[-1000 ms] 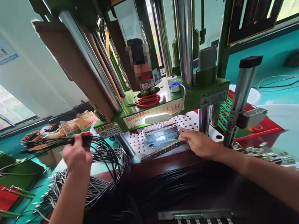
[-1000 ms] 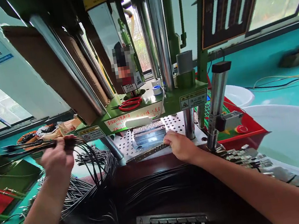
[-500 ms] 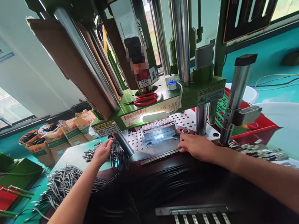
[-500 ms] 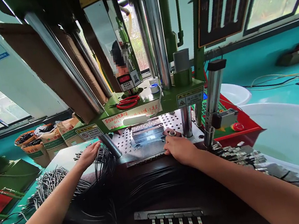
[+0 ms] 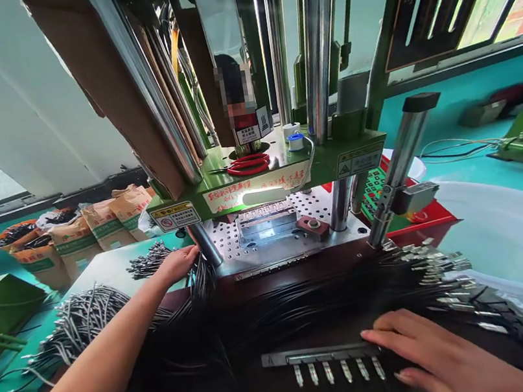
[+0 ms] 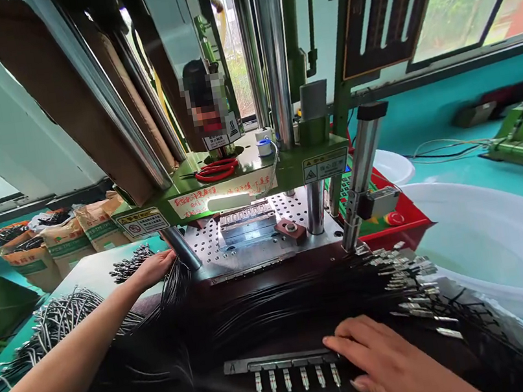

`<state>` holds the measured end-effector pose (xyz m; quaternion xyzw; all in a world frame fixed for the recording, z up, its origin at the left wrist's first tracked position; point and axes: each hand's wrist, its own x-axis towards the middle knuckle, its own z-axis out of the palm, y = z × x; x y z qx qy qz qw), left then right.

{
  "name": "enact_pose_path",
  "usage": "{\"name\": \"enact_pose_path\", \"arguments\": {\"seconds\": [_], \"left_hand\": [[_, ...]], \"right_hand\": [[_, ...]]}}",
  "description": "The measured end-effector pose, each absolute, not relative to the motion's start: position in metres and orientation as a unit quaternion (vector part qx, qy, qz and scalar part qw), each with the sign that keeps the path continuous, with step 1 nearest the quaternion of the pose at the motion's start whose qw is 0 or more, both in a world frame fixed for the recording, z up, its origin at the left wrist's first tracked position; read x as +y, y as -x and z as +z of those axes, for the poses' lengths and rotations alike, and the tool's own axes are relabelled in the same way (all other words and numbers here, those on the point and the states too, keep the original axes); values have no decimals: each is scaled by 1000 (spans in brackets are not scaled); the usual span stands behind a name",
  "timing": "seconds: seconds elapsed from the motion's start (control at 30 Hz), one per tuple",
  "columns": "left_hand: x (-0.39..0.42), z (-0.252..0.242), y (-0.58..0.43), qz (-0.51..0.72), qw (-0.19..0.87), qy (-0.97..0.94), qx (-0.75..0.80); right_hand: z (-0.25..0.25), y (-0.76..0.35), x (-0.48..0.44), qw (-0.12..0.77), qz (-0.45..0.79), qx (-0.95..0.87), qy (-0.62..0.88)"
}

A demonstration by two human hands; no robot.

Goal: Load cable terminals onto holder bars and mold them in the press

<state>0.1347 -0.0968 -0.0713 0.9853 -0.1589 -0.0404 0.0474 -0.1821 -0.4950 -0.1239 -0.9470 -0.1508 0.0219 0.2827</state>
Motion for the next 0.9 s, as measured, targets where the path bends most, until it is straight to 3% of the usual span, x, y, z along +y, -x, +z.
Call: {"name": "enact_pose_path", "arguments": {"seconds": [0.2,0.4,0.47,0.57,0.73,0.83,0.9], "left_hand": [[-107,-63,-119,-11,3,-992,-129],[-119,-11,-48,77,3,-993,-85],[-136,1,-8,84,124,-978,-147],[-169,3,31,-80,267,-925,-258],[-207,-22,7,-292,429,-840,-158],[-217,-37,-31,-258,584,-768,-57],[-224,-46,-59,-189,634,-750,-18]], "right_hand": [[-123,169,-474,346,23,-123,930],[-111,164,-485,413,-14,-75,908],[-99,153,-492,396,-38,-66,915],[-70,125,-500,368,-55,-57,926],[-38,50,-500,367,-76,-68,925],[-44,1,-497,383,-91,-54,918],[-54,-31,-494,378,-96,-39,920]]}}
